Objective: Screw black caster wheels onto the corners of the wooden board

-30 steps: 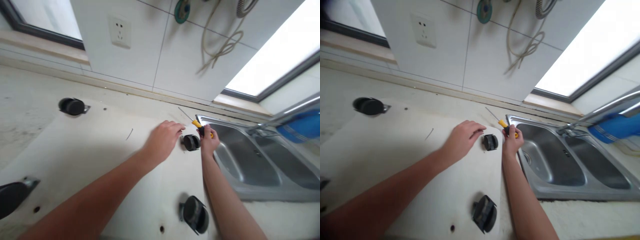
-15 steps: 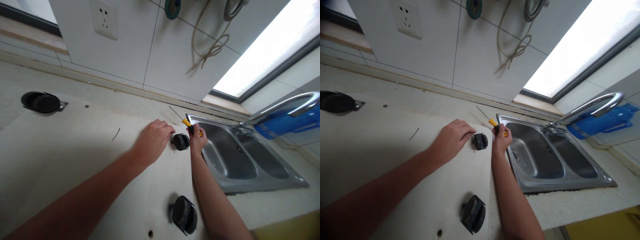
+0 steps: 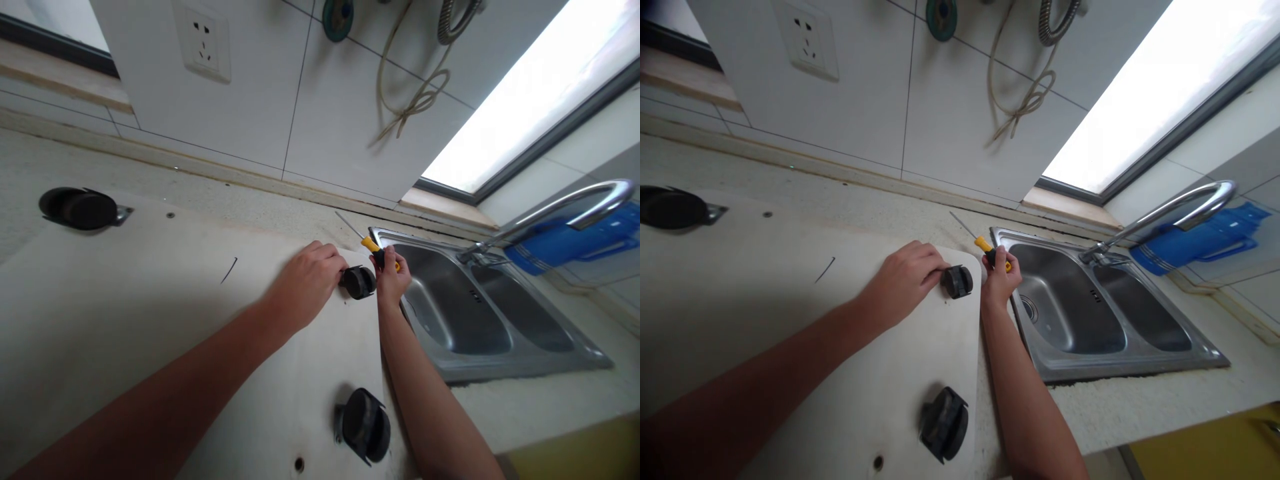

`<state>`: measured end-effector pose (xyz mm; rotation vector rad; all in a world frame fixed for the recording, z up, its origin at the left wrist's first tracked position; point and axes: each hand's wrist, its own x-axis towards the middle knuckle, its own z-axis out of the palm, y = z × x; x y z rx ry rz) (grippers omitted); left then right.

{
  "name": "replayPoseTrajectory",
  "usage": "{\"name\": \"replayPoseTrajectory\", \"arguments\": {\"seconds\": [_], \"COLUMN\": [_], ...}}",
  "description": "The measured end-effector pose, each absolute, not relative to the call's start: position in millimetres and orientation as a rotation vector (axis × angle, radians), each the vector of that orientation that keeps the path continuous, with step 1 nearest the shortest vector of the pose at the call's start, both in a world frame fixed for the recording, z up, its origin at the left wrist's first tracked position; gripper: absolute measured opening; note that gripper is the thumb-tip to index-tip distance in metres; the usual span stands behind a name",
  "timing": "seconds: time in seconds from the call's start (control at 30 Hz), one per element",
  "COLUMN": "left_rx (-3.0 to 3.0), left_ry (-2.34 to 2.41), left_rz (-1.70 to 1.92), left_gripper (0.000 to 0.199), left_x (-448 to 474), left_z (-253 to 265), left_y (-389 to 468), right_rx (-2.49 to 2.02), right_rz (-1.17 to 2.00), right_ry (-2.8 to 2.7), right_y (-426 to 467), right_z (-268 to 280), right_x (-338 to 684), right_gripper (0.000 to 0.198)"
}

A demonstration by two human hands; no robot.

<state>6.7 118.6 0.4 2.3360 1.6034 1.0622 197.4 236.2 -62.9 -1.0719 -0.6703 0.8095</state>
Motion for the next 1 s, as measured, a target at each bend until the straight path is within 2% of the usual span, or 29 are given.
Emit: {"name": "replayPoseTrajectory", "arguments": {"seconds": [0.3, 0.4, 0.5, 0.6, 0.67, 0.83, 1.0], "left_rx": [2.174, 2.107, 2.049, 2.024, 2.006, 1.97, 1.971], "left_ry": [1.553, 1.558, 1.581, 1.6, 1.61, 1.643, 1.654], "left_rz": [1.173, 1.202, 1.196, 1.176, 1.16, 1.13, 1.096], "left_gripper": [0.013, 0.011, 0.011, 0.011, 0.01, 0.009, 0.009], "left_x": [4, 4, 5, 6, 6, 6, 6], "left_z": [-1, -1, 0, 0, 1, 3, 6], "left_y": [120, 121, 121, 122, 122, 121, 121], "right_rx": [-0.976, -0.856, -0.61, -0.362, -0.419, -0.378, -0.242], "right_rz": [0.712, 0.545, 0.239, -0.107, -0.183, -0.268, -0.188], "right_ry": [-0.64, -0.662, -0.802, -0.962, -1.099, -1.28, -1.478], "right_y": [226, 221, 217, 204, 191, 177, 186], "right_z": [-48, -9, 50, 105, 126, 132, 120], "right_x": [197, 201, 201, 187, 173, 142, 130], "right_gripper": [0.076, 0.063, 0.04, 0.026, 0.024, 0.017, 0.016]}}
